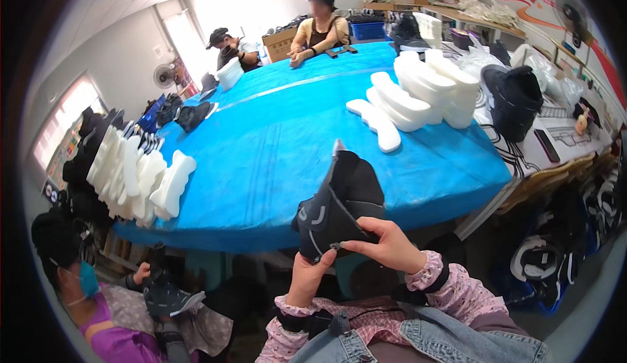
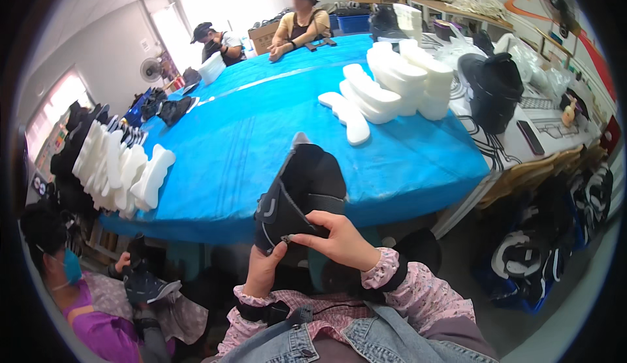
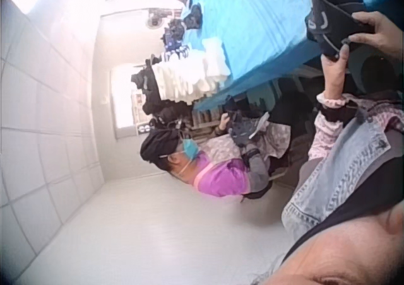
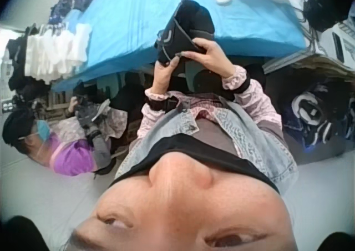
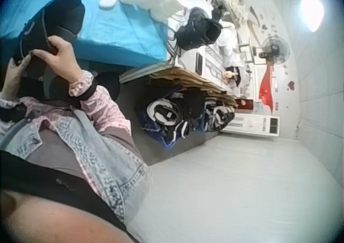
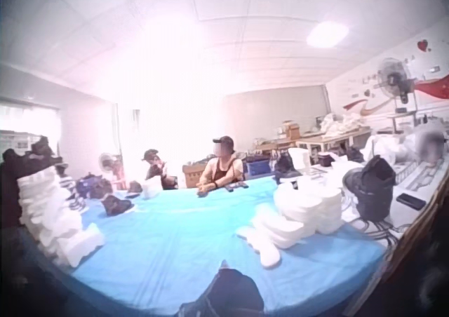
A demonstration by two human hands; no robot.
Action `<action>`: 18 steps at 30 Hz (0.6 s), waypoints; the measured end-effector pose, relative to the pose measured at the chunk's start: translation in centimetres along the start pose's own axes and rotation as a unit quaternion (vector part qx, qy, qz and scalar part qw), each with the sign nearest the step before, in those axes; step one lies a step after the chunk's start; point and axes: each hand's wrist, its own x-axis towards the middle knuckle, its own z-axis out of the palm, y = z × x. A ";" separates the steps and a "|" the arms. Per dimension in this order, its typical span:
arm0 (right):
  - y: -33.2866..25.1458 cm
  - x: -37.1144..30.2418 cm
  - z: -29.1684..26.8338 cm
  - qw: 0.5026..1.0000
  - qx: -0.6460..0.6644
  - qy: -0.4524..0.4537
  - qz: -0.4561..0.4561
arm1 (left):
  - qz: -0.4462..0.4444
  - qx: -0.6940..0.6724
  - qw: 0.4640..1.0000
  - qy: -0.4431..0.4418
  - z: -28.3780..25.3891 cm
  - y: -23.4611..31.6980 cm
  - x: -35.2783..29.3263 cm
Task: Manually assembling and inspecting foam and fabric shoe components at a production table.
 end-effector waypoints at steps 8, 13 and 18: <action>3.0 -2.2 1.0 0.999 0.017 0.011 0.044 | -0.027 -0.021 0.999 0.020 0.5 -0.8 -0.9; 1.7 -3.9 0.2 0.998 0.059 -0.020 0.007 | 0.119 0.195 0.971 -0.069 1.4 1.4 -1.2; -0.6 -4.1 -0.8 0.991 -0.077 -0.012 -0.112 | -0.018 0.121 0.985 -0.124 2.3 3.8 -1.9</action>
